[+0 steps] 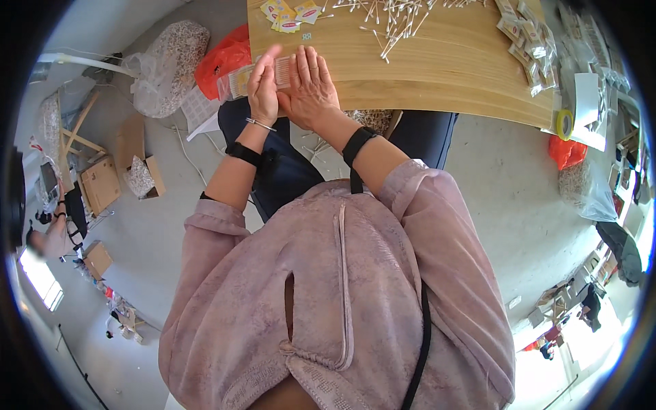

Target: Packaging bunches of cotton swabs into small plastic bags.

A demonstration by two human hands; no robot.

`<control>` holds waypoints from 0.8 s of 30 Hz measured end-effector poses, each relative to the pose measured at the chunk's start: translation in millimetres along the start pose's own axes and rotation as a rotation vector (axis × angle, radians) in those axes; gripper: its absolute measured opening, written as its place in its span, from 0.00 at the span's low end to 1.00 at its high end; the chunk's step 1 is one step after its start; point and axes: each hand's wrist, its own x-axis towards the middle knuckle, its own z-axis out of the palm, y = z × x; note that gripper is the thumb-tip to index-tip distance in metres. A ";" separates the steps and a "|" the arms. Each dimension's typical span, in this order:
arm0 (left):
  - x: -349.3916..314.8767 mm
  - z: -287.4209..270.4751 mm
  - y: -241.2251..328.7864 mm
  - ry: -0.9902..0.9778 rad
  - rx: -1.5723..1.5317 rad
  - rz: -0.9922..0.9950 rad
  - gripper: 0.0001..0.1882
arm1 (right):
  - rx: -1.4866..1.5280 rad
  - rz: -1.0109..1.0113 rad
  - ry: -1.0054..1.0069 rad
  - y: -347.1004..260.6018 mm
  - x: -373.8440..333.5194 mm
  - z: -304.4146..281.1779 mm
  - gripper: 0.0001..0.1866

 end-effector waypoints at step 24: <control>-5.6 9.5 3.3 0.072 0.034 0.022 0.19 | 0.026 -0.047 -0.013 4.1 -3.8 1.8 0.38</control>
